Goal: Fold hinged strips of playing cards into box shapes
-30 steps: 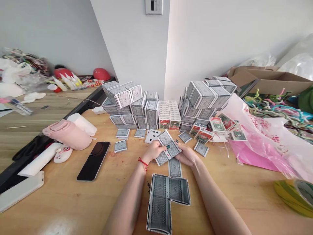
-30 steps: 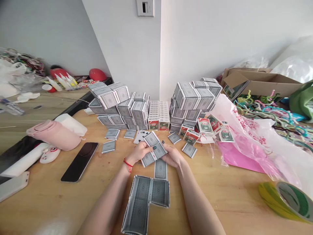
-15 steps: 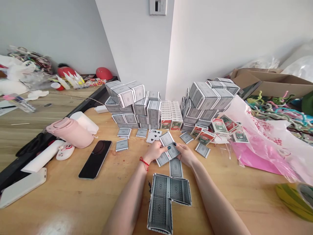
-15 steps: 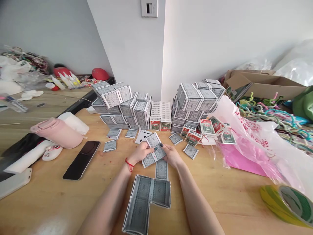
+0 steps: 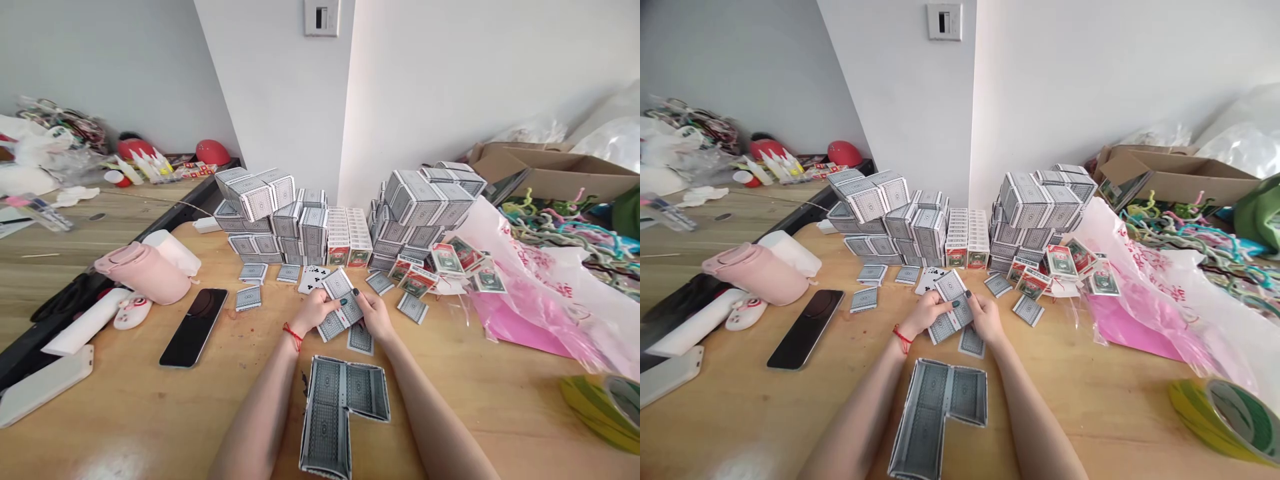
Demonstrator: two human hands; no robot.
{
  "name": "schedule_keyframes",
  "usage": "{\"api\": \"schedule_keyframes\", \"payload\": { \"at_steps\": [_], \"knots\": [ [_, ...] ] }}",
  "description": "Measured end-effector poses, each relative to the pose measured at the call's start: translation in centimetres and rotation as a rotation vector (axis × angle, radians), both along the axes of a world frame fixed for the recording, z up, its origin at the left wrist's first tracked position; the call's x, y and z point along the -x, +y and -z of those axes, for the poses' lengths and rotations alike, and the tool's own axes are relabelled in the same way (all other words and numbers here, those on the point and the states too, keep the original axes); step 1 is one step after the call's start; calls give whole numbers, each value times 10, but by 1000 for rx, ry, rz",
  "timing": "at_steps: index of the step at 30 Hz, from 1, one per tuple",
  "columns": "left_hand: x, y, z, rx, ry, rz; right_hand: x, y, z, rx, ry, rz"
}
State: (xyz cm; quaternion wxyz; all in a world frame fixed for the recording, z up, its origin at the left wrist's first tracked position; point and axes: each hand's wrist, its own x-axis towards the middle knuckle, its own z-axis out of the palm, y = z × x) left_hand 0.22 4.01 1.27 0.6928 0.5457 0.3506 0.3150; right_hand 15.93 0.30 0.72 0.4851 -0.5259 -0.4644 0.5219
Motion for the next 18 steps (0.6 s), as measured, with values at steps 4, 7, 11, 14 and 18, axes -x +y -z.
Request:
{"api": "schedule_keyframes", "payload": {
  "at_steps": [4, 7, 11, 14, 18],
  "knots": [
    [1, 1, -2, 22, -31, -56, -5, 0, -4, 12, 104, -87],
    [2, 2, -1, 33, -53, -68, -9, 0, -4, -12, 165, -150],
    [3, 3, 0, 46, -44, -60, -9, 1, -4, -15, 154, -201],
    [4, 3, 1, 44, -27, -60, -8, 1, -5, -31, 121, -196],
    [2, 1, -1, 22, -27, -77, -4, 1, -4, -79, 32, -75]
  ]
}}
